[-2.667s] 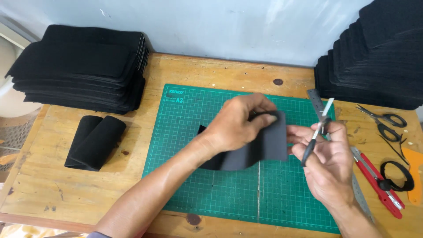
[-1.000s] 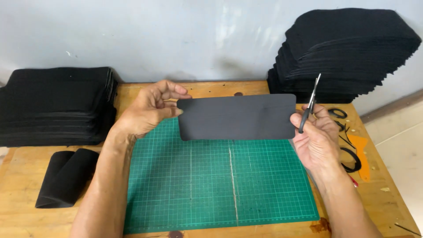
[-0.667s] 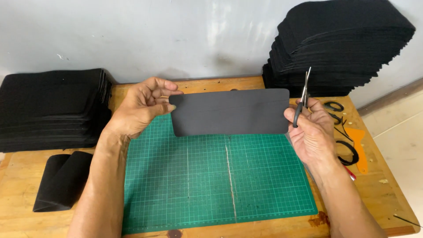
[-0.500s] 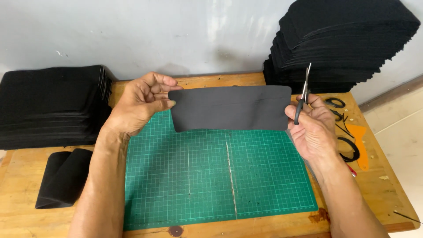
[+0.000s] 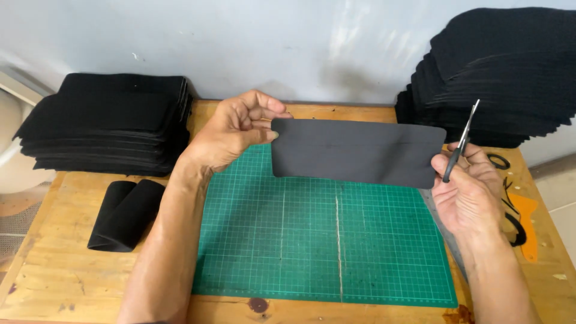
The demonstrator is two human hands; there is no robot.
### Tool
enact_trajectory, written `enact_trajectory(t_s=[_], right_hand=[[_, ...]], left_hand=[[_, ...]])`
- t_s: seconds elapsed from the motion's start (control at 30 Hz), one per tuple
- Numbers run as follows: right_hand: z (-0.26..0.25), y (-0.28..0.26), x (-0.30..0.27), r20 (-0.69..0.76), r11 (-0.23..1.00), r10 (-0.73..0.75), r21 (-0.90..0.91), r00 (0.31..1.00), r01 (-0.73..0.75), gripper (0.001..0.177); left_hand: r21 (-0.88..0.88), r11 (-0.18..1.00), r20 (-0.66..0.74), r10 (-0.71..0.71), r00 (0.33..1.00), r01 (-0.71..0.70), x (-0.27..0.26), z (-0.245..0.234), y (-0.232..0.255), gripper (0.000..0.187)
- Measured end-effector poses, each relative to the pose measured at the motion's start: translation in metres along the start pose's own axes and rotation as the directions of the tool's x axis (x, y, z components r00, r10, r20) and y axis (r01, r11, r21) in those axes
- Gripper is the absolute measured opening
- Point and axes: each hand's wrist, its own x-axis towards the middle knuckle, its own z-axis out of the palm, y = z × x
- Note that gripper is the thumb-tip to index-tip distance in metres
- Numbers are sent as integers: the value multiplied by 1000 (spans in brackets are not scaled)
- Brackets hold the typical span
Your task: The person cuts a piece of black fabric into a rectangular shape using scissors on a green cutting mat. They then fold the fabric and use a metal ruler to measure and align the edges.
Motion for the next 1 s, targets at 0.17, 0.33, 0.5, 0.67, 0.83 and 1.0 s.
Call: enact_trajectory(t_s=[0.17,0.33,0.5,0.67,0.83,1.0], right_hand=[[5,6,-4,12,1000,6,-14,1000,-6,39],[7,10,-8,22,994,85,-77,996,-83,36],[6,14,-8,89,997,72,-32,993,-69,43],[11,18,-9,35,981,45,-189,998,-38,52],[17,22,-10,-47,888,-18,-460,999,-6,60],[27,16,-19,11,935,-158,-319,987,153,51]], left_hand=[[97,993,6,-74,997,74,0,-7,-7,41],[206,956,18,-217,976,209,4,-8,-15,47],[268,923,-16,-283,959,277,4,-12,-20,43],[295,910,-64,-287,956,293,4,-10,-17,42],[487,775,-178,-364,914,403,2,-1,4,36],[553,806,-190,-128,973,214,1,11,19,13]])
